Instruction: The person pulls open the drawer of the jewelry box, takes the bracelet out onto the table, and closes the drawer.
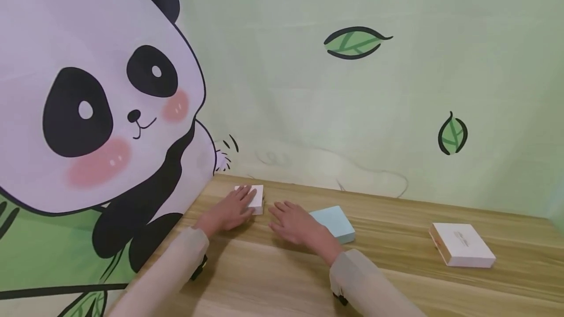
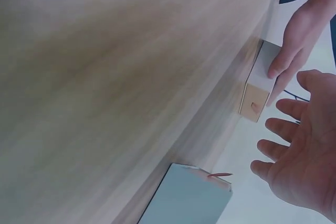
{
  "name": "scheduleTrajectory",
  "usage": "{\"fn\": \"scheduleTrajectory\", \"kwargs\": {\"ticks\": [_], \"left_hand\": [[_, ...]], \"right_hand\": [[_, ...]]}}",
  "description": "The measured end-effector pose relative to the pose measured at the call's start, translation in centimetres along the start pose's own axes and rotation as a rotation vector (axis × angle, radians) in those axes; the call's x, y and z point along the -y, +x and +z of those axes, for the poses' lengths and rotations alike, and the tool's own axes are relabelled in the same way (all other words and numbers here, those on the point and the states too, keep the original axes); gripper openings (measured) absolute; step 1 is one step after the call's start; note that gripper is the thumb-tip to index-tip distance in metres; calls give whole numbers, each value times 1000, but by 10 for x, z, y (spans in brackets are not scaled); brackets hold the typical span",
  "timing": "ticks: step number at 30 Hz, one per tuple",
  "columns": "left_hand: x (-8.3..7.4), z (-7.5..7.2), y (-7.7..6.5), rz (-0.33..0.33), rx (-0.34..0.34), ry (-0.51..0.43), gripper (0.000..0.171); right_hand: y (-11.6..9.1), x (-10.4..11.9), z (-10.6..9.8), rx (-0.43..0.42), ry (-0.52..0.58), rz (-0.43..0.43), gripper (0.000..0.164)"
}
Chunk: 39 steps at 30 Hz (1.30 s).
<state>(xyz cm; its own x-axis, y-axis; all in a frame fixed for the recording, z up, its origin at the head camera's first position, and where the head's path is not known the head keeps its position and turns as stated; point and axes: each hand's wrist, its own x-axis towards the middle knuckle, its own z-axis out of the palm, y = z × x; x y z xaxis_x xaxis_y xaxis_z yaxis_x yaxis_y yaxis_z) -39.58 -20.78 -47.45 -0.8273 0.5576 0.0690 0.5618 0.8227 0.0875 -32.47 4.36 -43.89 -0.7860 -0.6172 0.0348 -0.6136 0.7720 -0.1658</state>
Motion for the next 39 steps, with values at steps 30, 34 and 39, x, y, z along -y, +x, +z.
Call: {"fn": "scheduleTrajectory", "kwargs": {"ticks": [30, 34, 39], "left_hand": [[1, -1, -8, 42, 28, 41, 66], [-1, -5, -9, 40, 40, 24, 67], [-2, -8, -8, 26, 69, 24, 68]], "right_hand": [[79, -16, 8, -95, 147, 76, 38], [84, -10, 5, -153, 119, 39, 23], [85, 0, 3, -179, 108, 109, 16]]}}
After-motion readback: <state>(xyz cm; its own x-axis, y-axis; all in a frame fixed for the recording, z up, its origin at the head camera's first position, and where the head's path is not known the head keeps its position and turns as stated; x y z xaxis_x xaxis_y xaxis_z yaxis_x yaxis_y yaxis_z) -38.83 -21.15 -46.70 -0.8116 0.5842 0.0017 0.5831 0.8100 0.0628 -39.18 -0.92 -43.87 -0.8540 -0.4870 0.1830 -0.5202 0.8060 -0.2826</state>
